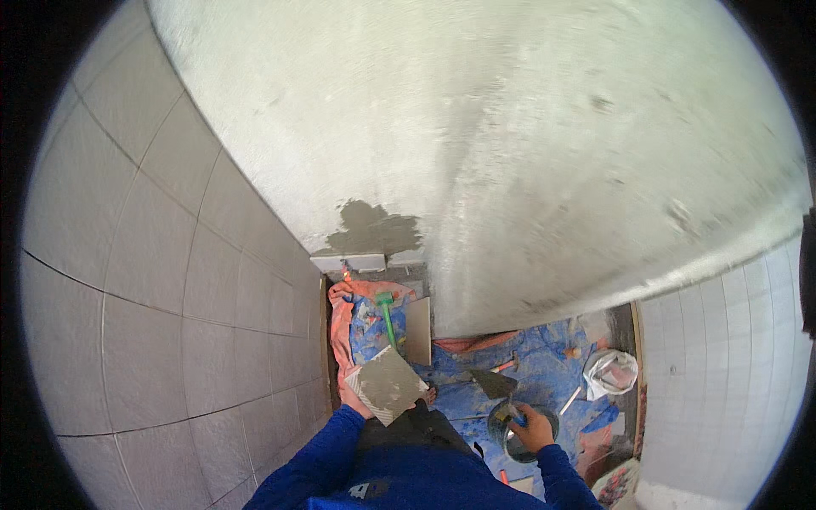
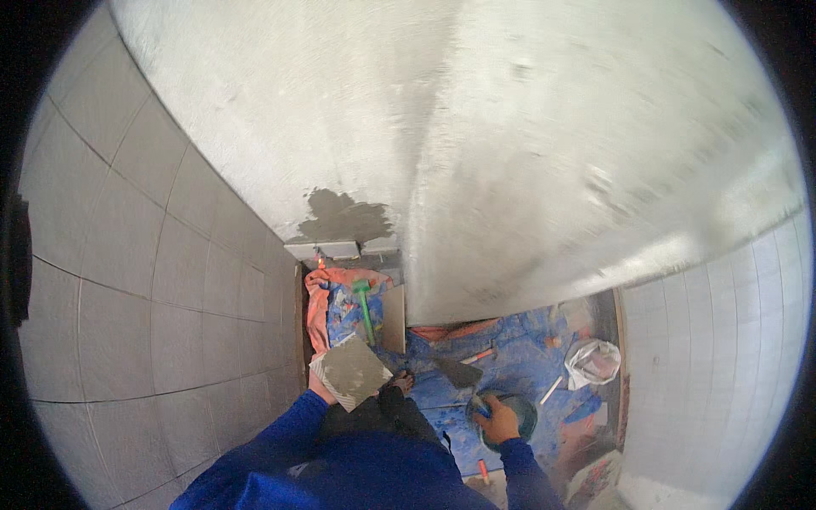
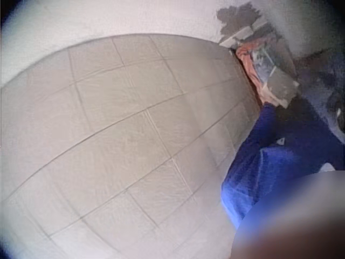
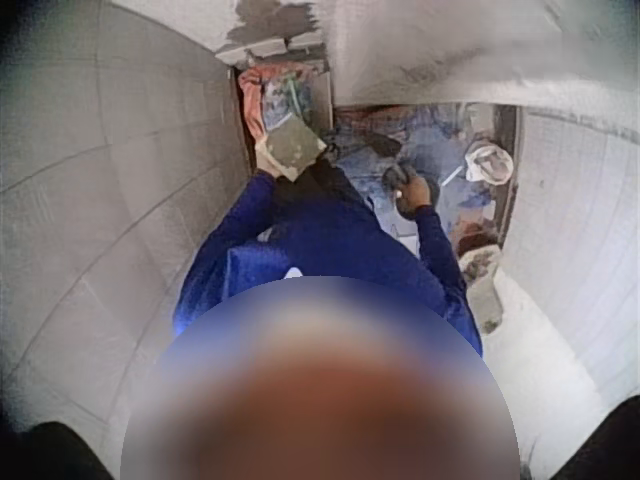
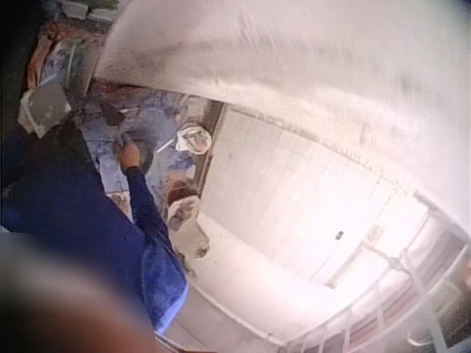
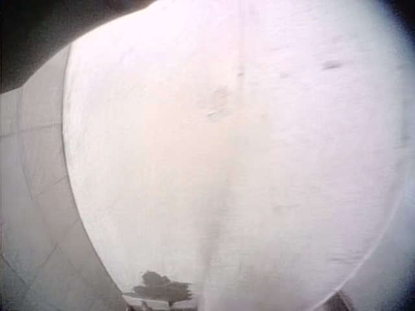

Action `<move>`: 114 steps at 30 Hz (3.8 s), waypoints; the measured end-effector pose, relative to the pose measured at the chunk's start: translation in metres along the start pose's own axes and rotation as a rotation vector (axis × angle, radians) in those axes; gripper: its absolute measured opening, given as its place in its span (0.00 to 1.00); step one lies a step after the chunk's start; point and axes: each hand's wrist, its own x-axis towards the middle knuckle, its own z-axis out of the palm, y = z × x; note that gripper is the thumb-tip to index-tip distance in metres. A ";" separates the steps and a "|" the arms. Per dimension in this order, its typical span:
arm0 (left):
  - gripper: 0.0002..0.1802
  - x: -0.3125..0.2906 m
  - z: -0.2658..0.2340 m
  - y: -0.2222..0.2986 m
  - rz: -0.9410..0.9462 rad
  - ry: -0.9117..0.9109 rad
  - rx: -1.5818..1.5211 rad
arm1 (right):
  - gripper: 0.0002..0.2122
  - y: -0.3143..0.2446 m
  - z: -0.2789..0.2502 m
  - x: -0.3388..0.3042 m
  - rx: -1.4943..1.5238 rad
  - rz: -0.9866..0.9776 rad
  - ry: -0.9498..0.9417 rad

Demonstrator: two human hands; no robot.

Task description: The person scoops adhesive from a board and applies it to a wall using a trowel. They repeatedly smooth the adhesive on the wall surface in preparation for tiling.

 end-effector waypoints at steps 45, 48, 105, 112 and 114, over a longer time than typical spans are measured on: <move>0.37 -0.192 0.018 -0.694 -1.085 -0.222 1.596 | 0.17 0.388 0.771 -0.496 1.940 1.577 1.019; 0.37 -0.211 -0.028 -0.752 -1.109 -0.149 1.673 | 0.19 0.454 0.816 -0.458 2.006 1.626 1.103; 0.37 -0.357 0.199 -0.824 -2.019 -0.260 0.449 | 0.26 0.200 0.105 -0.725 -0.204 1.257 0.904; 0.41 -0.269 0.340 -0.668 -2.006 -0.456 0.276 | 0.27 0.076 -0.064 -0.640 -0.512 1.037 0.787; 0.43 -0.256 0.368 -0.628 -2.065 -0.465 0.117 | 0.27 0.044 -0.087 -0.625 -0.627 0.980 0.809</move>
